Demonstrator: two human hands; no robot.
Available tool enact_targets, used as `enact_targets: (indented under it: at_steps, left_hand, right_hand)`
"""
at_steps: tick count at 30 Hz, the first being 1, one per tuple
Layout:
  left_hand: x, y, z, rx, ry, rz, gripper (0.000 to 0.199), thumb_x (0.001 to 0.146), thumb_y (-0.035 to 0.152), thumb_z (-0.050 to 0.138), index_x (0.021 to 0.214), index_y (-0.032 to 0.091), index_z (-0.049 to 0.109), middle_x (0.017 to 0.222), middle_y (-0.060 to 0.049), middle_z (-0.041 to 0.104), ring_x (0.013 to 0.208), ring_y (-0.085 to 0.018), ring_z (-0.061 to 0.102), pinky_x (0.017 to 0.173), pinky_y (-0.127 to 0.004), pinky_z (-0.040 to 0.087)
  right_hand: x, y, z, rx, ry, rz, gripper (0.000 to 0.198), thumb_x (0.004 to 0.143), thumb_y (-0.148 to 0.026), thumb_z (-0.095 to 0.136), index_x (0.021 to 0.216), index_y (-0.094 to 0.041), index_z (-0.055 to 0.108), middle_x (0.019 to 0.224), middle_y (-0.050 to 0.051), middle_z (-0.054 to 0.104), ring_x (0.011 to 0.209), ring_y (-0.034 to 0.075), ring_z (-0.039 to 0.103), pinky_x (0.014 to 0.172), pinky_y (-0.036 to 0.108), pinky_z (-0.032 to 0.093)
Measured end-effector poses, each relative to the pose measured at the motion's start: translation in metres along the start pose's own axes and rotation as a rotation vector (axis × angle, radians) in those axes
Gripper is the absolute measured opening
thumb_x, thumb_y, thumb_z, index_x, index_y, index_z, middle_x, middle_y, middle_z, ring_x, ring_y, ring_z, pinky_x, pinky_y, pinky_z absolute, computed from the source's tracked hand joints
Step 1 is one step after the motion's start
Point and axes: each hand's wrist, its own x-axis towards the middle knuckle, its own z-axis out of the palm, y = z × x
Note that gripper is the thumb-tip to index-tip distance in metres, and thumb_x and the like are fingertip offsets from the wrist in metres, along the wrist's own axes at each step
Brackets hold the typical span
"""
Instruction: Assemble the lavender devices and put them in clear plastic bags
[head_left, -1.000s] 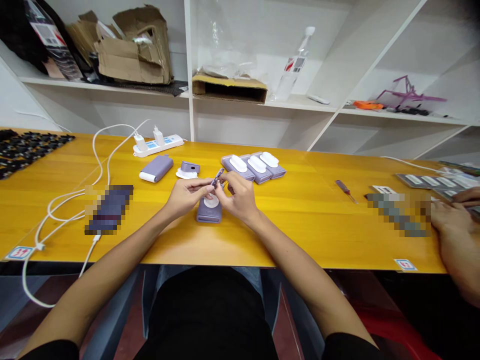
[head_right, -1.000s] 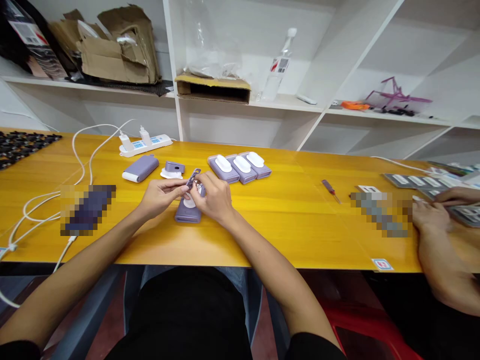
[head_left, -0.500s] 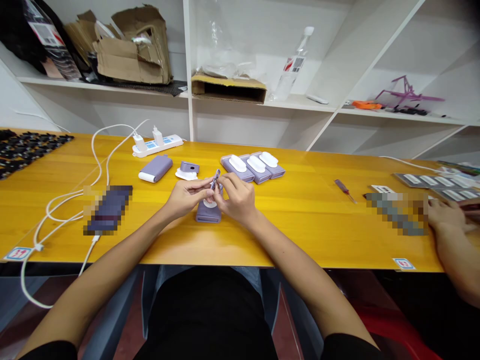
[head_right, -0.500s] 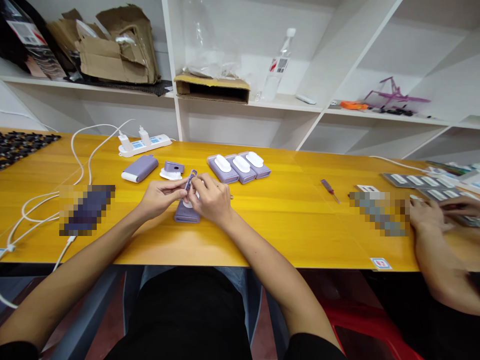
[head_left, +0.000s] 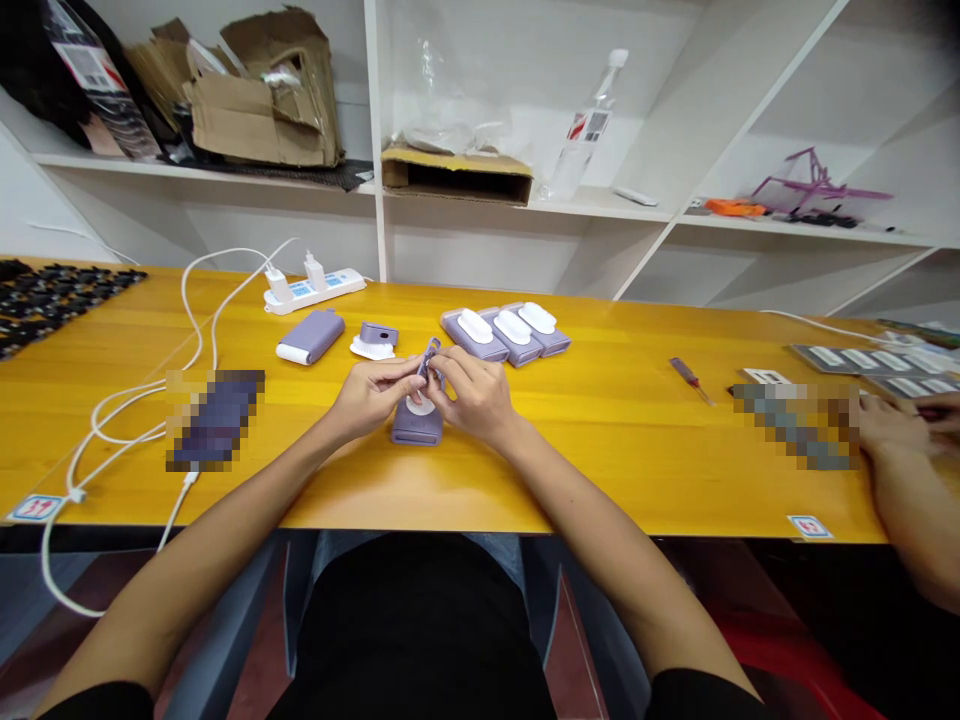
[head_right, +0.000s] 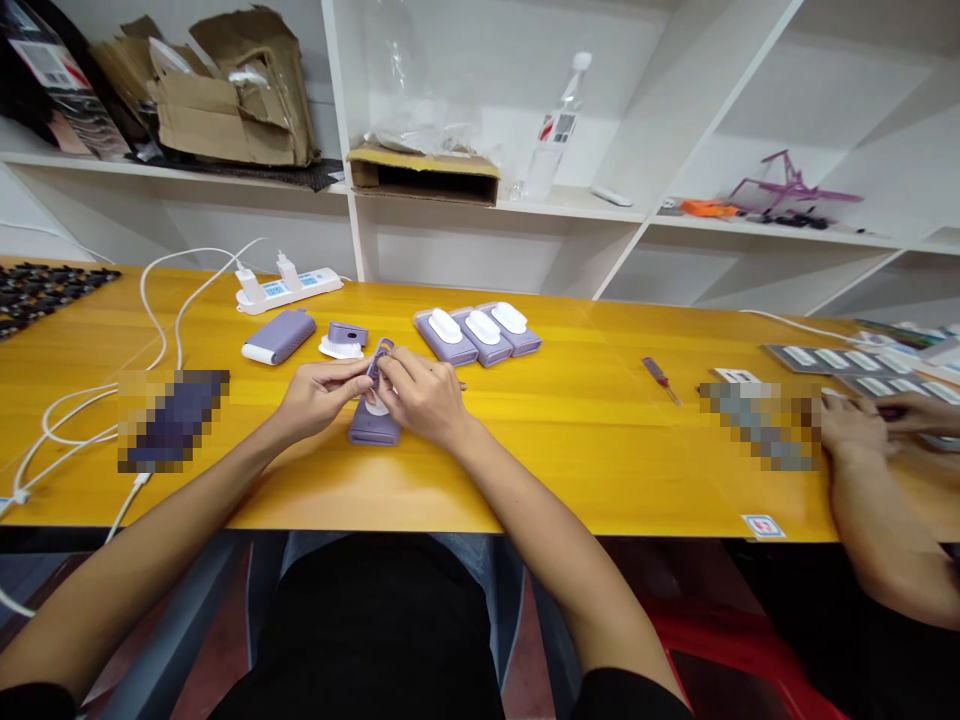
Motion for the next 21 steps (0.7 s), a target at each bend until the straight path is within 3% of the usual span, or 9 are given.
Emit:
enact_targets:
  at_steps: [5,9,15,21]
  left_hand:
    - [0.0001,0.0008,-0.0002,0.096,0.002,0.105,0.034,0.098,0.045,0.077,0.111,0.016,0.089,0.096,-0.010,0.086,0.106,-0.027,0.082,0.114,-0.044,0.061]
    - [-0.0004,-0.0014,-0.0004,0.222,0.019,0.203,0.030,0.100,0.038,0.073,0.114,0.016,0.088,0.111,-0.011,0.086,0.105,-0.025,0.082,0.102,-0.036,0.066]
    - [-0.0033,-0.0065,0.0062,0.396,0.128,0.401,0.028,0.102,0.026,0.068,0.119,0.013,0.084,0.103,-0.011,0.086,0.079,-0.017,0.080,0.076,-0.024,0.065]
    - [-0.0062,-0.0042,0.0083,0.464,0.177,0.346,0.025,0.099,0.028,0.068,0.113,0.014,0.084,0.097,-0.010,0.086,0.076,-0.017,0.079,0.078,-0.027,0.066]
  right_hand:
    - [0.0016,0.0018,-0.0019,0.010,0.008,-0.034,0.012,0.105,-0.019,0.059,0.109,-0.019,0.071,0.102,0.008,0.081,0.086,0.018,0.075,0.071,0.030,0.052]
    - [0.0033,0.0026,-0.0035,0.022,0.023,-0.060,0.012,0.105,-0.017,0.060,0.109,-0.018,0.071,0.103,0.007,0.081,0.085,0.018,0.075,0.071,0.029,0.052]
    - [0.0003,0.0021,-0.0006,-0.004,-0.063,-0.067,0.017,0.108,-0.021,0.057,0.109,-0.017,0.074,0.107,0.009,0.082,0.088,0.018,0.075,0.073,0.029,0.053]
    - [-0.0028,-0.0021,0.0039,-0.042,-0.128,-0.044,0.019,0.109,-0.023,0.056,0.109,-0.018,0.074,0.110,0.010,0.081,0.088,0.017,0.074,0.073,0.029,0.053]
